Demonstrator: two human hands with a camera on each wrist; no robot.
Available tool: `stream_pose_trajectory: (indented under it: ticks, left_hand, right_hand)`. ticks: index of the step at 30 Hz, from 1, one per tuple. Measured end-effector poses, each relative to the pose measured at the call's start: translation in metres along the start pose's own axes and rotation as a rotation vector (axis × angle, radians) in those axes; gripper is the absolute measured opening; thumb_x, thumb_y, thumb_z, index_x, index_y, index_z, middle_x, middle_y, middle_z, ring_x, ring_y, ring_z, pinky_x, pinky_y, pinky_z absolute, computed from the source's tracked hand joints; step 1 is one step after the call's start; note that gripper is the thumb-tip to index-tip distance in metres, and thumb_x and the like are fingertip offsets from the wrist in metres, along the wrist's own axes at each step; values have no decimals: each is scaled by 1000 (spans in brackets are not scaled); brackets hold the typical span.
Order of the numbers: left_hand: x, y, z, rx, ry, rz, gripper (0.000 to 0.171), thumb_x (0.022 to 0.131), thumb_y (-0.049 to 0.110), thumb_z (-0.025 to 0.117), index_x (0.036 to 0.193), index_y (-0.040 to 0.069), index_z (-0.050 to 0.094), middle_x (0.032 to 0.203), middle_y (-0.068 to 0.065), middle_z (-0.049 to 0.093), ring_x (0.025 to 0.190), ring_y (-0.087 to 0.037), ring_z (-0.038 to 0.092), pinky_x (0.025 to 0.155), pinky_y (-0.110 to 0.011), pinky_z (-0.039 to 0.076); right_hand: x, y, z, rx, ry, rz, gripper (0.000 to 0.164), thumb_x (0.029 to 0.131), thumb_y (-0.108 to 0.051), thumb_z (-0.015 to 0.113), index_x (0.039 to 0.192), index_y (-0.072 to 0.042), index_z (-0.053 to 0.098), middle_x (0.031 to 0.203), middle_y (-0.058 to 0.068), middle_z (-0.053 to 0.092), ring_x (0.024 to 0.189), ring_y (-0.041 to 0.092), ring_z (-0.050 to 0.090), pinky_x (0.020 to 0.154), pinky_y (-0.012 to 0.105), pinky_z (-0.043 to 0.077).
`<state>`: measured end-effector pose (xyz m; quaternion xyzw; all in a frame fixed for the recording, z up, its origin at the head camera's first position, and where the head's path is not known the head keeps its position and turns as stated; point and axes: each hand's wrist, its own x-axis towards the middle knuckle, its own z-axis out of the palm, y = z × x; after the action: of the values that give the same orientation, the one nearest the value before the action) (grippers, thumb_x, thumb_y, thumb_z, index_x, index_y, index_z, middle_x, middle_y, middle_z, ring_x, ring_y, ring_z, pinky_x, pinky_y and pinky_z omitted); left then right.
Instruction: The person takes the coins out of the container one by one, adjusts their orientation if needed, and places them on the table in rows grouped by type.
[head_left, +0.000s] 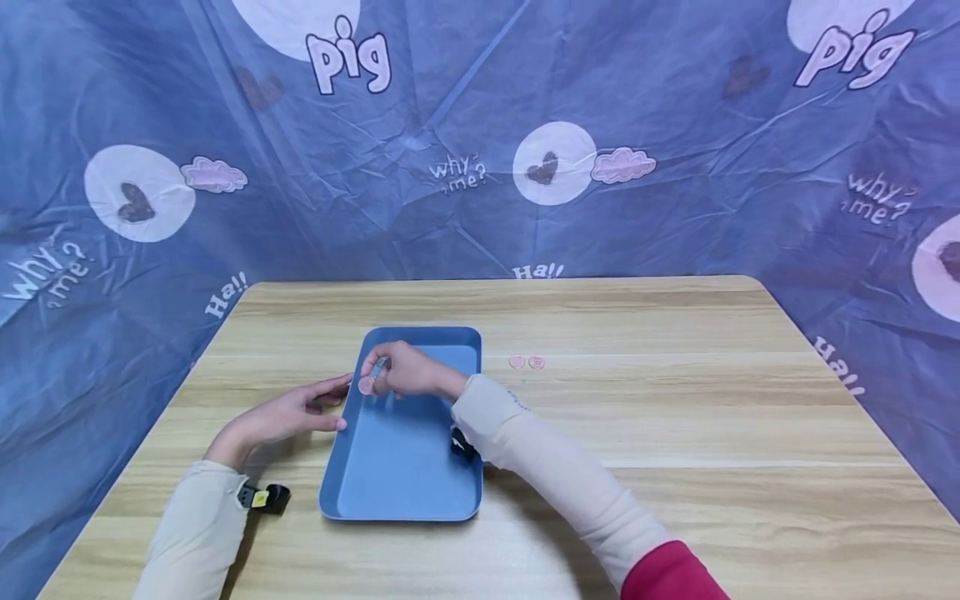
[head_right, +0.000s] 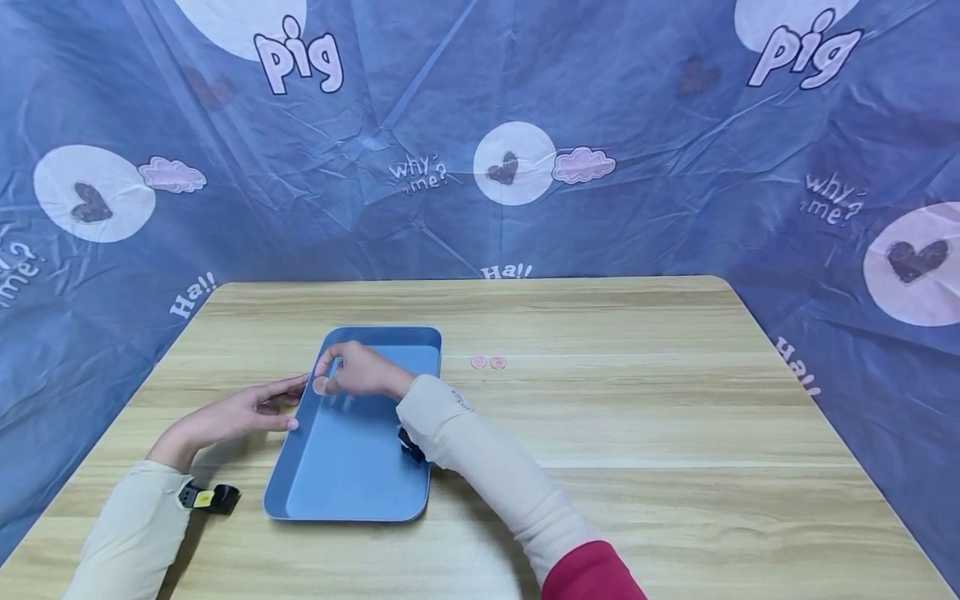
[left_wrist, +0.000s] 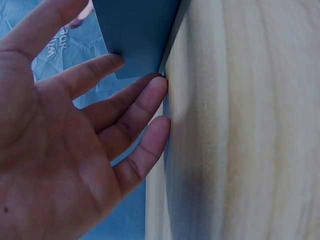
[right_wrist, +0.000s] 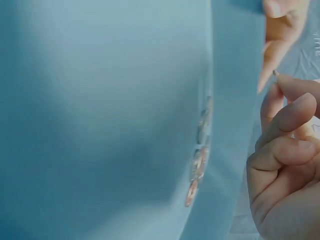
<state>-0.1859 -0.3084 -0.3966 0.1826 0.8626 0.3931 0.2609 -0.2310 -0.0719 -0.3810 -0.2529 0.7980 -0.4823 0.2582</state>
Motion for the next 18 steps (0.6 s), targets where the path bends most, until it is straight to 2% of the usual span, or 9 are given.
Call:
stream_pose_trajectory:
  ticks: [3, 7, 11, 15, 18]
  left_hand:
    - [-1, 0, 0, -2, 1, -4, 80, 93, 33, 65, 155, 8, 20, 154, -26, 29, 135, -45, 37, 106, -56, 39]
    - [-2, 0, 0, 2, 8, -8, 79, 92, 32, 65, 154, 6, 22, 153, -26, 31, 135, -45, 38, 106, -57, 38]
    - [-3, 1, 0, 9, 14, -10, 78, 92, 32, 65, 153, 5, 24, 152, -26, 33, 134, -45, 39, 106, -57, 38]
    - [-3, 1, 0, 11, 13, -14, 79, 92, 32, 65, 154, 5, 23, 152, -26, 33, 134, -44, 39, 106, -58, 37]
    - [-2, 3, 0, 7, 10, -10, 79, 92, 32, 65, 154, 8, 22, 153, -25, 32, 134, -44, 39, 106, -59, 37]
  right_hand:
    - [-1, -5, -1, 104, 21, 7, 16, 88, 0, 63, 102, -9, 61, 89, 22, 70, 50, 16, 46, 54, 29, 43]
    - [-2, -11, -2, 202, 40, 23, 13, 90, -5, 64, 102, -10, 61, 95, 27, 68, 55, 16, 49, 58, 34, 44]
    - [-5, -17, -4, 247, 49, 39, 13, 91, -6, 64, 103, -11, 61, 86, 22, 68, 54, 17, 48, 56, 36, 41]
    - [-12, -23, -8, 266, 64, 45, 16, 90, -9, 66, 105, -14, 62, 70, 8, 64, 52, 17, 47, 51, 31, 35]
    - [-21, -22, -14, 295, 81, 54, 19, 89, -11, 67, 107, -14, 63, 69, 3, 63, 52, 16, 47, 49, 28, 32]
